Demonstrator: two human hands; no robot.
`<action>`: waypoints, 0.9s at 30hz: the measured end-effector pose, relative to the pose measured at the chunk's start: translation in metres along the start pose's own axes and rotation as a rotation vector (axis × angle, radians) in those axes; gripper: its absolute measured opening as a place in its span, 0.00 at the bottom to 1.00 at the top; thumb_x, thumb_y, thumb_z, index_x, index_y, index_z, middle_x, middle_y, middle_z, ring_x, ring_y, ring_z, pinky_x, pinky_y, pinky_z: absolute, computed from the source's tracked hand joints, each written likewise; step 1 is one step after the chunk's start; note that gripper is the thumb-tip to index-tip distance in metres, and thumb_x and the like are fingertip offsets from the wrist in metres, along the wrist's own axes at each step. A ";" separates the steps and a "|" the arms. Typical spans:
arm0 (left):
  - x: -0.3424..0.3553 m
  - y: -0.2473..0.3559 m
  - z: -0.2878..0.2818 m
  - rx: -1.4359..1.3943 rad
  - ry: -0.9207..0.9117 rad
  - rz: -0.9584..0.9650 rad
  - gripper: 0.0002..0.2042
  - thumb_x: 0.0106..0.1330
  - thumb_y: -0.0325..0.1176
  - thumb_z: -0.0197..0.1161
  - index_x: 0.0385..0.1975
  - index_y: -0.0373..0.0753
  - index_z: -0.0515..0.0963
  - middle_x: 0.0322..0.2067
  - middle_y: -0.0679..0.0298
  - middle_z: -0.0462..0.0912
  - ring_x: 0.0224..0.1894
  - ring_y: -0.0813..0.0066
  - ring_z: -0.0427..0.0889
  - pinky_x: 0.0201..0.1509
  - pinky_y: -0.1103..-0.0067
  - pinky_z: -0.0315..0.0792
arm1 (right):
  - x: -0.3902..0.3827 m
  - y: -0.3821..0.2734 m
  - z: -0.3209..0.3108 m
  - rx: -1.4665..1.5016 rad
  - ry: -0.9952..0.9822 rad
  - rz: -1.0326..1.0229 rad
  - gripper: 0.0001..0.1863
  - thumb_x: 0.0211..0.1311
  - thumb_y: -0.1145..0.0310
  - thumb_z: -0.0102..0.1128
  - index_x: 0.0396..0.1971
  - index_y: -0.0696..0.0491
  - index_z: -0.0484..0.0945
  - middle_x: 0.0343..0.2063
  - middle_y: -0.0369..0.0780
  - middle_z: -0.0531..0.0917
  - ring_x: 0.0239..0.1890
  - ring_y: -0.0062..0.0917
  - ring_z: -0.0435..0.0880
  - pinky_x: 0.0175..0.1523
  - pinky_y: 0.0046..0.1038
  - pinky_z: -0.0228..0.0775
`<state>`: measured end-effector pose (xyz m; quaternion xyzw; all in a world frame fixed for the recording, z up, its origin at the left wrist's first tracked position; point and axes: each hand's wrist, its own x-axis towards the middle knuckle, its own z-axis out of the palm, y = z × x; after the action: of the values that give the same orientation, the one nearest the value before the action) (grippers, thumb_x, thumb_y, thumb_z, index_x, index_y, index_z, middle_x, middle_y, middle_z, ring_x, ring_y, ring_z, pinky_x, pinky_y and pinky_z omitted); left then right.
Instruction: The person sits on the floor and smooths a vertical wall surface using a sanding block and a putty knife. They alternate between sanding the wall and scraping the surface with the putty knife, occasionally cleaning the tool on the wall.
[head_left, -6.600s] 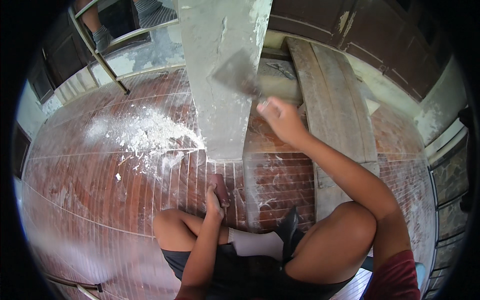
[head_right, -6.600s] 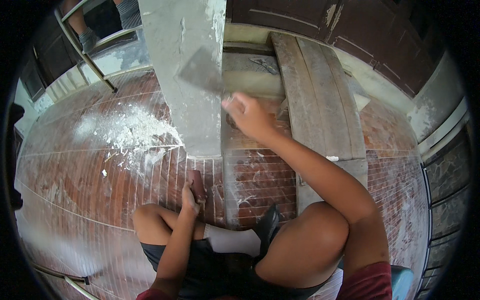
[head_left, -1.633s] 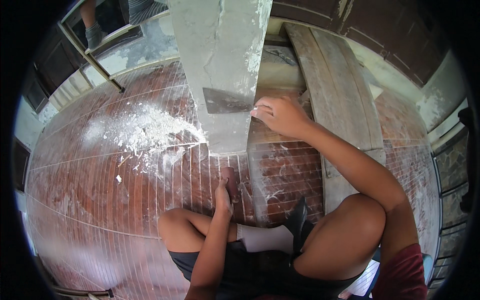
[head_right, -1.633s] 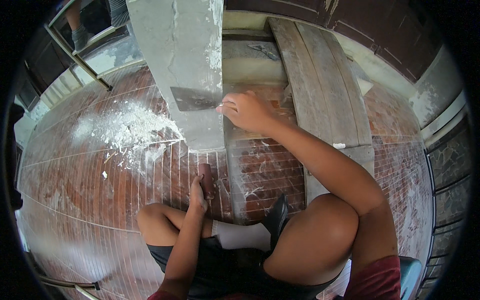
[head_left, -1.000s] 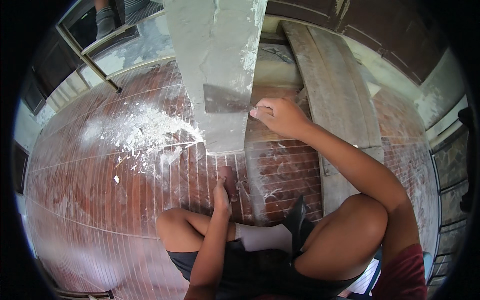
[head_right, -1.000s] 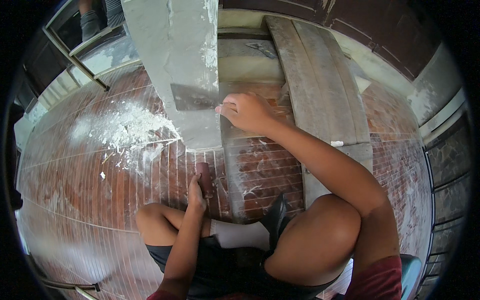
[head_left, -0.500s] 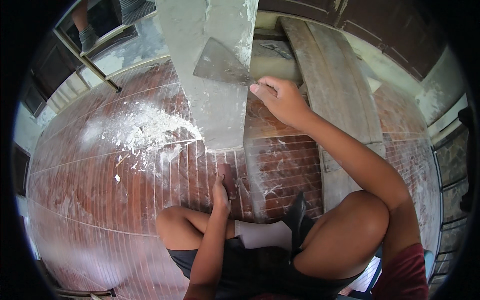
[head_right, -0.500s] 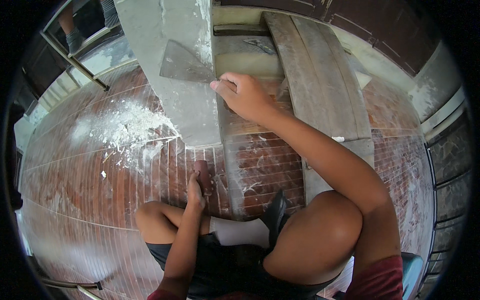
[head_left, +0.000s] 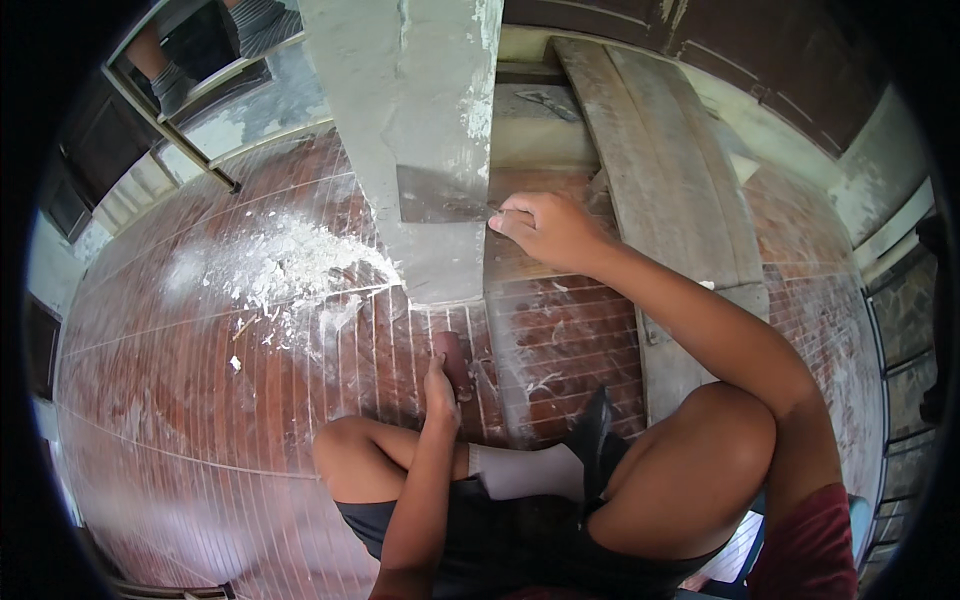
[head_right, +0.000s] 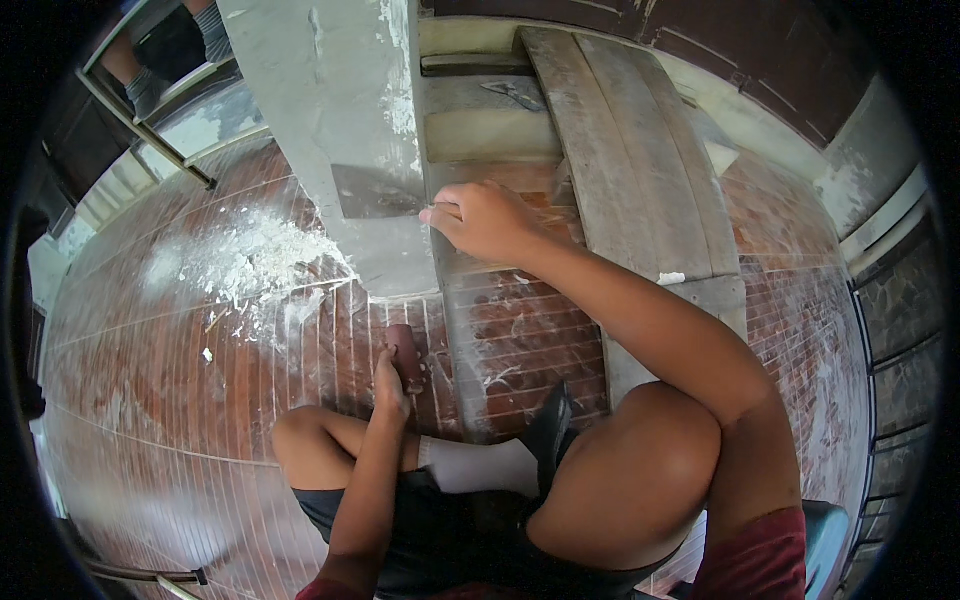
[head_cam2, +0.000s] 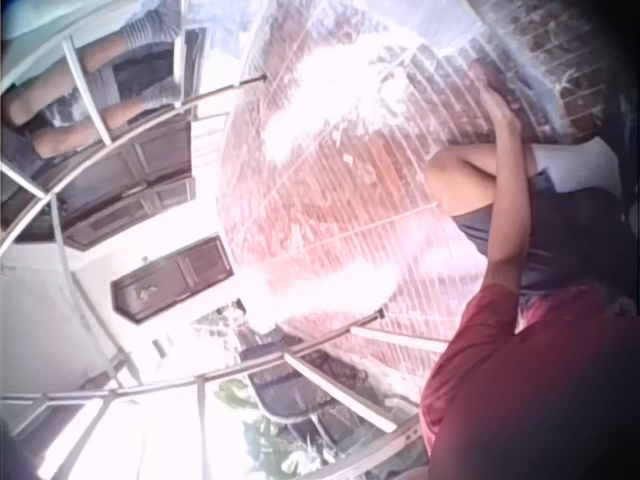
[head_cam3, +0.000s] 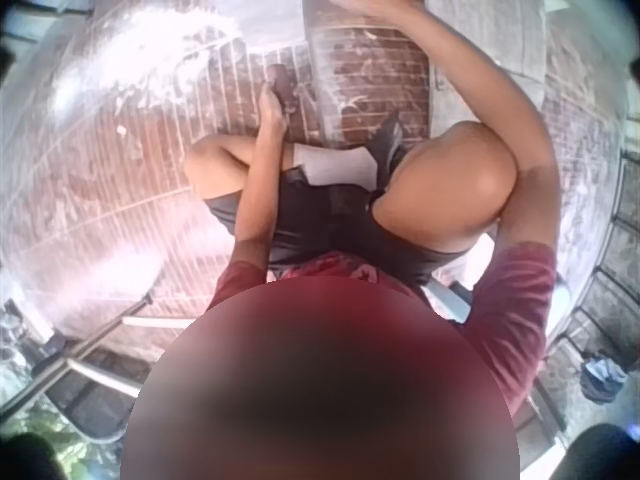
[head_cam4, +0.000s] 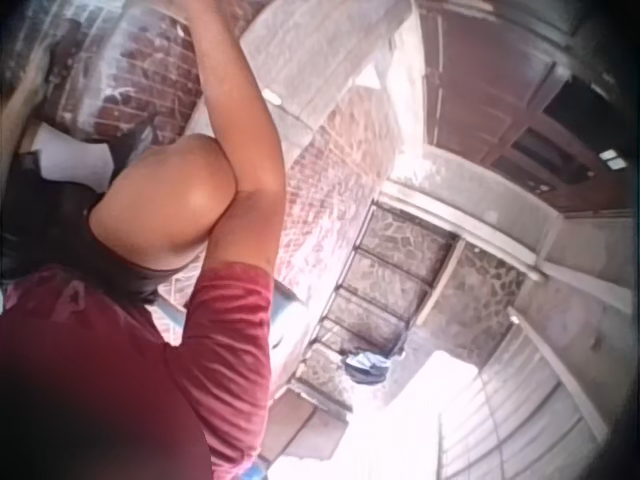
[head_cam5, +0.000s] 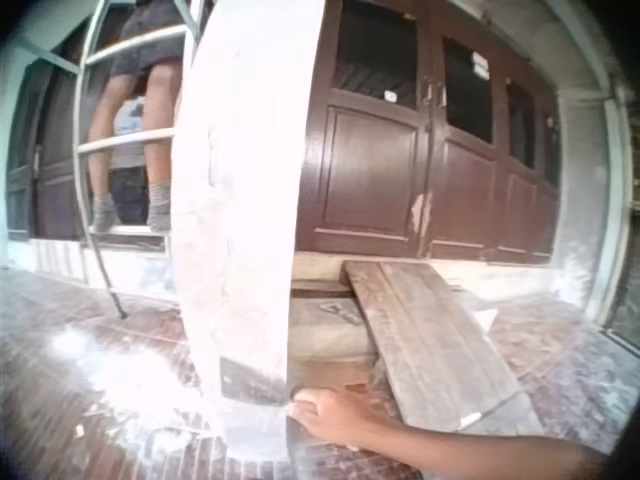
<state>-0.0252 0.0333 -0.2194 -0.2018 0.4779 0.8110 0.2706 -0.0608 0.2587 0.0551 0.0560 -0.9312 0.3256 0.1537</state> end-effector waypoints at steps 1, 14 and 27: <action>0.000 0.000 0.000 -0.005 -0.006 0.001 0.18 0.71 0.45 0.46 0.43 0.36 0.75 0.30 0.60 0.81 0.27 0.69 0.80 0.28 0.74 0.73 | -0.001 0.000 -0.001 -0.084 -0.089 0.072 0.21 0.65 0.52 0.60 0.37 0.58 0.83 0.18 0.44 0.79 0.22 0.31 0.79 0.33 0.35 0.69; -0.003 0.003 0.002 -0.044 -0.016 -0.018 0.17 0.71 0.44 0.46 0.43 0.37 0.76 0.29 0.61 0.80 0.26 0.69 0.80 0.26 0.74 0.73 | 0.003 0.001 0.007 0.147 0.029 0.053 0.20 0.65 0.52 0.60 0.34 0.58 0.82 0.16 0.40 0.76 0.21 0.25 0.74 0.31 0.32 0.66; -0.002 0.000 0.001 0.037 -0.007 0.012 0.18 0.71 0.44 0.47 0.45 0.37 0.75 0.31 0.61 0.81 0.26 0.69 0.80 0.27 0.75 0.74 | -0.001 -0.005 -0.002 0.144 0.057 0.122 0.21 0.65 0.51 0.59 0.38 0.57 0.83 0.24 0.44 0.83 0.27 0.31 0.81 0.36 0.34 0.71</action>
<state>-0.0239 0.0334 -0.2183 -0.1909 0.4929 0.8044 0.2710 -0.0581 0.2564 0.0589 0.0010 -0.9023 0.4021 0.1554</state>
